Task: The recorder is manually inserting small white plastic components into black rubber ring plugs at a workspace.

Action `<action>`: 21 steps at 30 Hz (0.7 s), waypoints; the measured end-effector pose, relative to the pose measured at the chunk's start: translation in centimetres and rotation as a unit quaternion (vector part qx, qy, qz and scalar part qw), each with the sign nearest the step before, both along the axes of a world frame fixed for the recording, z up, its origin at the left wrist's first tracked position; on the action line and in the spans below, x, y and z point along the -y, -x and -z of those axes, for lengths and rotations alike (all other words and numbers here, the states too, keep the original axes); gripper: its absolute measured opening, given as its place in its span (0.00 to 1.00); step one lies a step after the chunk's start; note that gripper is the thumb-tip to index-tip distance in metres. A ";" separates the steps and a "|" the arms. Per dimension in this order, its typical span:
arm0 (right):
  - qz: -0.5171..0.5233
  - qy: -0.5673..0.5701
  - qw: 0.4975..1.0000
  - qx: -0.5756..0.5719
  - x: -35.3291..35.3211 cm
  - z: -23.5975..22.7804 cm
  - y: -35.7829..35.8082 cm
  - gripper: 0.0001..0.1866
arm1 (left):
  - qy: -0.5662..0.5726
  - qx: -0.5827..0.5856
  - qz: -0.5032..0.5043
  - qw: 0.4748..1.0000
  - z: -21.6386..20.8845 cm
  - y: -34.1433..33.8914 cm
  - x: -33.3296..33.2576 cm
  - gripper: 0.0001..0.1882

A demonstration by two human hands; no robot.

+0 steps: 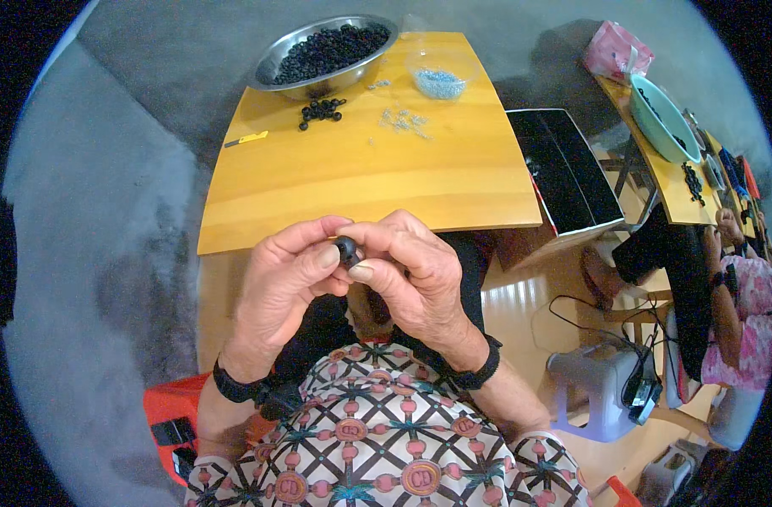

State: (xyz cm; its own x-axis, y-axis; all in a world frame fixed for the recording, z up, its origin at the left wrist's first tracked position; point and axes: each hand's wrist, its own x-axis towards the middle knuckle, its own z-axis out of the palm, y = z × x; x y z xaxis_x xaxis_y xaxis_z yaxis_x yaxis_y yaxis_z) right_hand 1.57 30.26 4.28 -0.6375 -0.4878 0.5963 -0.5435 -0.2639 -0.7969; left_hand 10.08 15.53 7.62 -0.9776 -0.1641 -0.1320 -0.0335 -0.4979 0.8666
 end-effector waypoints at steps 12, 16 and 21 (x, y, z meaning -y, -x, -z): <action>0.035 -0.055 0.992 -0.104 0.3 0.1 -0.1 0.16 | 0.087 0.046 0.004 0.995 0.0 0.0 0.8 0.16; 0.034 -0.069 0.988 -0.133 0.1 0.1 -0.1 0.17 | 0.139 0.036 0.003 0.990 -0.2 -0.3 0.7 0.15; 0.040 -0.095 0.983 -0.152 -0.2 -0.1 -0.5 0.17 | 0.140 0.060 0.053 0.987 0.1 -0.1 1.0 0.16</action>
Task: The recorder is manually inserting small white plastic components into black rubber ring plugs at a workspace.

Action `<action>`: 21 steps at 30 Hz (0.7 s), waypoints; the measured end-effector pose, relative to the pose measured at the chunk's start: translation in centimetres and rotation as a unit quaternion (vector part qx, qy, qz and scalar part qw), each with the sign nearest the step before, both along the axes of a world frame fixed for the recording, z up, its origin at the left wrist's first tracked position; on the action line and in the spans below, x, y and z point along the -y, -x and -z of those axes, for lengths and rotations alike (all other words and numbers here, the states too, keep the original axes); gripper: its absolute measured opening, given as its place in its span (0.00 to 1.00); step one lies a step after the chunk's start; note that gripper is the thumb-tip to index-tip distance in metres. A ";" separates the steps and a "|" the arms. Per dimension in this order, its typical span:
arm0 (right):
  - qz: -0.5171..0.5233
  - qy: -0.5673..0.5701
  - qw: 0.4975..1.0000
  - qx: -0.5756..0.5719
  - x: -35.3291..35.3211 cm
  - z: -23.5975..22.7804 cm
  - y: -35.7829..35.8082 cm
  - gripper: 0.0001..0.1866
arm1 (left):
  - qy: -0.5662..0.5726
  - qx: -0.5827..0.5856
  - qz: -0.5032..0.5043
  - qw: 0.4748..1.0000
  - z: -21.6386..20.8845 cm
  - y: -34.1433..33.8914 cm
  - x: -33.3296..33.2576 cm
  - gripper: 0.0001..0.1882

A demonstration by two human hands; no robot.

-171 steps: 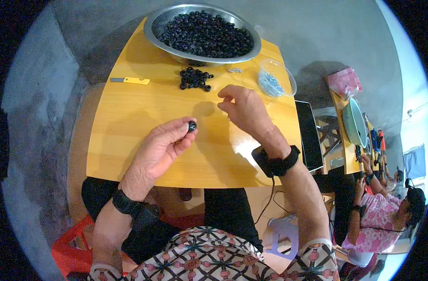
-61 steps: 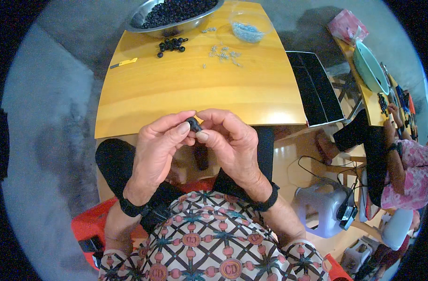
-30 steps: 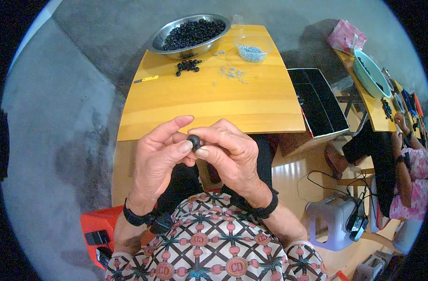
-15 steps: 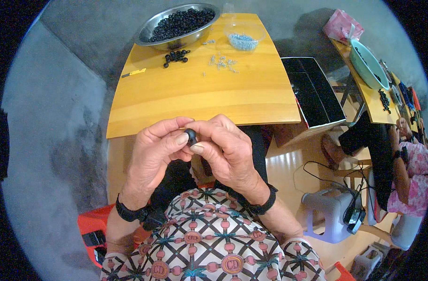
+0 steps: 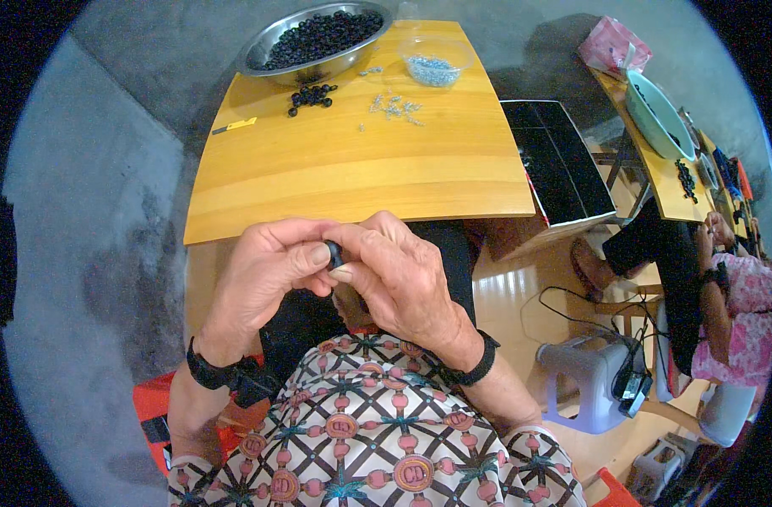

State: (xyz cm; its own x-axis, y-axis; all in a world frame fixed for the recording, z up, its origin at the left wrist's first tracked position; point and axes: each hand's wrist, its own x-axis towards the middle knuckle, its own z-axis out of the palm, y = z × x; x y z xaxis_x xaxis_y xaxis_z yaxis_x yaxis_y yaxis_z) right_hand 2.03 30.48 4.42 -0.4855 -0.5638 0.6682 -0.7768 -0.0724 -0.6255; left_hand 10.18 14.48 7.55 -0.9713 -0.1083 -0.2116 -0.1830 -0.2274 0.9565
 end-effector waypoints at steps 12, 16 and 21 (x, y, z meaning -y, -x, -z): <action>-0.047 0.015 0.998 0.049 -1.9 -2.4 -2.0 0.19 | 0.044 0.011 0.025 0.999 -2.3 -2.5 -1.7 0.11; -0.064 0.038 0.994 0.078 -2.6 -3.2 -3.1 0.19 | 0.014 -0.024 -0.002 1.000 -3.2 -4.1 -3.2 0.09; -0.112 0.075 0.983 0.122 -3.6 -4.7 -4.0 0.17 | 0.007 -0.057 -0.015 0.998 -4.9 -5.0 -4.9 0.08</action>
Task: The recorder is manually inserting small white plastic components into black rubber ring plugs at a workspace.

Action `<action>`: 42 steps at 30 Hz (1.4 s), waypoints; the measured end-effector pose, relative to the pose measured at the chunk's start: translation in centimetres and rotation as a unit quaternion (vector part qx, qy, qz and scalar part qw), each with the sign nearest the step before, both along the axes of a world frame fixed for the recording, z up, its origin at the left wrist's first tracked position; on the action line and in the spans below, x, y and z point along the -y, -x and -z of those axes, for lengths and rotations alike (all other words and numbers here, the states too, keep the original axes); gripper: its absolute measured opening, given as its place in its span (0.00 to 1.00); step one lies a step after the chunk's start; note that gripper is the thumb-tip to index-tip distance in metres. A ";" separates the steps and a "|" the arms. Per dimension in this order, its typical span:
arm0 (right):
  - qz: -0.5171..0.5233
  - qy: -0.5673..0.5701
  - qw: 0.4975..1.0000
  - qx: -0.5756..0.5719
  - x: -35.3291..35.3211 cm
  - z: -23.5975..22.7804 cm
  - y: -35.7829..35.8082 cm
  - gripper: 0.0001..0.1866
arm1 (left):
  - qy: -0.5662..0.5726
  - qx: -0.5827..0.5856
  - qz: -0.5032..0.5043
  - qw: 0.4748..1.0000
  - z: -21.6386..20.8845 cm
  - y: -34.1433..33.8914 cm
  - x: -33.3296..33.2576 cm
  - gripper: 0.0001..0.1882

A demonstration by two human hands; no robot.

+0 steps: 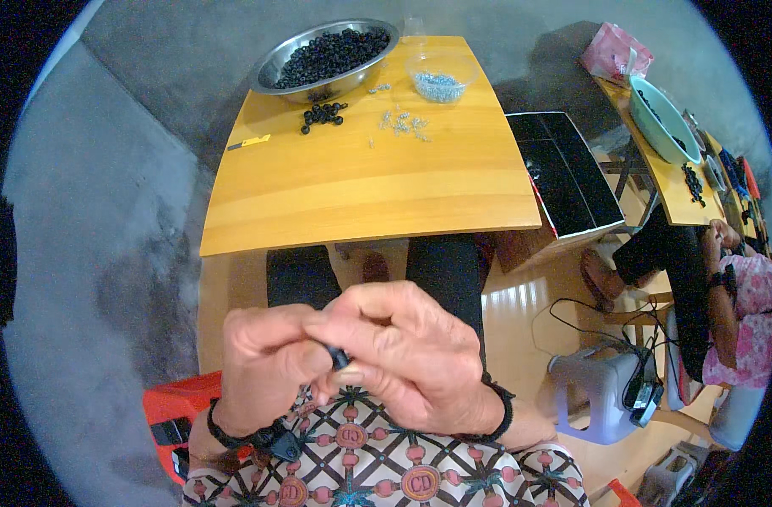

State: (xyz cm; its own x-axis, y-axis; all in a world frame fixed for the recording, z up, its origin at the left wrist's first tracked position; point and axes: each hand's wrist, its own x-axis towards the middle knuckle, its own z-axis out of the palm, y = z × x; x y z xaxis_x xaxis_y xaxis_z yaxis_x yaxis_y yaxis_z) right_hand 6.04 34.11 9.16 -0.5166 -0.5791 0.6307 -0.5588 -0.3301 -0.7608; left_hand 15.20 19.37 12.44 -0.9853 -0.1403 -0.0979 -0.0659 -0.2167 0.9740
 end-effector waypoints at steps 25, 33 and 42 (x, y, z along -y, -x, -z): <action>-0.036 0.071 0.976 0.201 2.4 4.7 2.6 0.14 | -0.011 0.013 -0.016 1.000 2.7 3.2 1.3 0.15; -0.075 0.094 0.967 0.224 2.7 6.1 1.9 0.17 | 0.025 0.039 -0.029 0.999 2.7 2.7 1.4 0.13; 0.019 -0.030 0.999 0.012 2.0 4.5 1.6 0.18 | 0.039 0.038 -0.032 0.998 3.4 1.5 1.7 0.12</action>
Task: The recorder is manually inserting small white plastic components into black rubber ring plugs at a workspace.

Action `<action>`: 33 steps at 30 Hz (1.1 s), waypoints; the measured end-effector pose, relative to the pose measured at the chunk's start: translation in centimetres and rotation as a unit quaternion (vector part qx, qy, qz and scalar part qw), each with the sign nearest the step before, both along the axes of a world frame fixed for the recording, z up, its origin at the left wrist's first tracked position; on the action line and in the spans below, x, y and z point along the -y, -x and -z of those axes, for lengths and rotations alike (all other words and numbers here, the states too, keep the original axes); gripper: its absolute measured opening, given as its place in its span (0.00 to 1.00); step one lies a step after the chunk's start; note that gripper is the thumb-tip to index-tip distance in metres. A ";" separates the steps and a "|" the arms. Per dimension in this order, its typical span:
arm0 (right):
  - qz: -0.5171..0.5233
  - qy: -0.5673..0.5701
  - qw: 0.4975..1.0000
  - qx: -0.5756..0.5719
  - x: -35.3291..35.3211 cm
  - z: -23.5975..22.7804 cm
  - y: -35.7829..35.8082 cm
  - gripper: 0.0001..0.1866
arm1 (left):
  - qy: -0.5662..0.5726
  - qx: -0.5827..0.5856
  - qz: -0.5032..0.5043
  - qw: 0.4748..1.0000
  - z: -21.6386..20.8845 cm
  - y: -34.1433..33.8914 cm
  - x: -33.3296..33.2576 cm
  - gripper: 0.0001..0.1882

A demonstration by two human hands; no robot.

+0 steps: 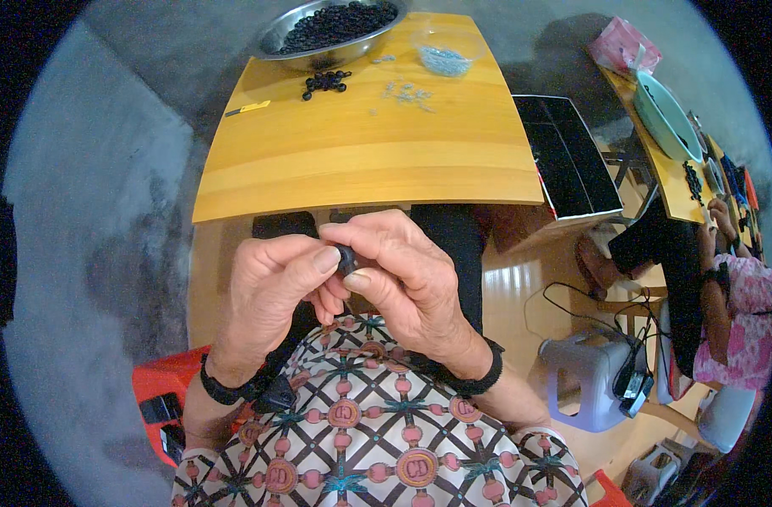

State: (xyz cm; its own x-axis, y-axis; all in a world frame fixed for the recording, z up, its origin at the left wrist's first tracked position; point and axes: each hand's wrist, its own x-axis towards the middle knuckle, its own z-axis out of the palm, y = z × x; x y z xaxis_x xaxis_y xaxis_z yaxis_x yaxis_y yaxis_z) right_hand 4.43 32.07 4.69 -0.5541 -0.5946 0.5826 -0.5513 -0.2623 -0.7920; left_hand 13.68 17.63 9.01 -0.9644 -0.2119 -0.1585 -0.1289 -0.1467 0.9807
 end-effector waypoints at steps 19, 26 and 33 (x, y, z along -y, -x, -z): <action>0.077 -0.069 0.975 -0.199 -0.9 -2.7 -1.6 0.19 | 0.099 0.005 -0.017 0.995 -0.8 -1.8 -0.5 0.11; 0.070 -0.020 0.959 -0.273 -1.1 -4.3 -2.5 0.17 | 0.125 -0.054 -0.023 0.990 -2.7 -4.1 -1.6 0.09; 0.054 0.006 0.969 -0.242 0.2 -3.8 -0.2 0.19 | 0.041 -0.032 -0.004 0.999 -2.4 -1.3 0.2 0.13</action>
State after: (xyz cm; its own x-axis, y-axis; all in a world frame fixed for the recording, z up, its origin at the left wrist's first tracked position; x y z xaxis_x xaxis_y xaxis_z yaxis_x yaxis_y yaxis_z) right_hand 4.62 31.90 8.46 -0.2721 -0.5402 0.7964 -0.8825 -0.1898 -0.4303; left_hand 15.00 17.46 11.45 -0.9700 -0.2301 -0.0789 -0.0654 -0.0660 0.9957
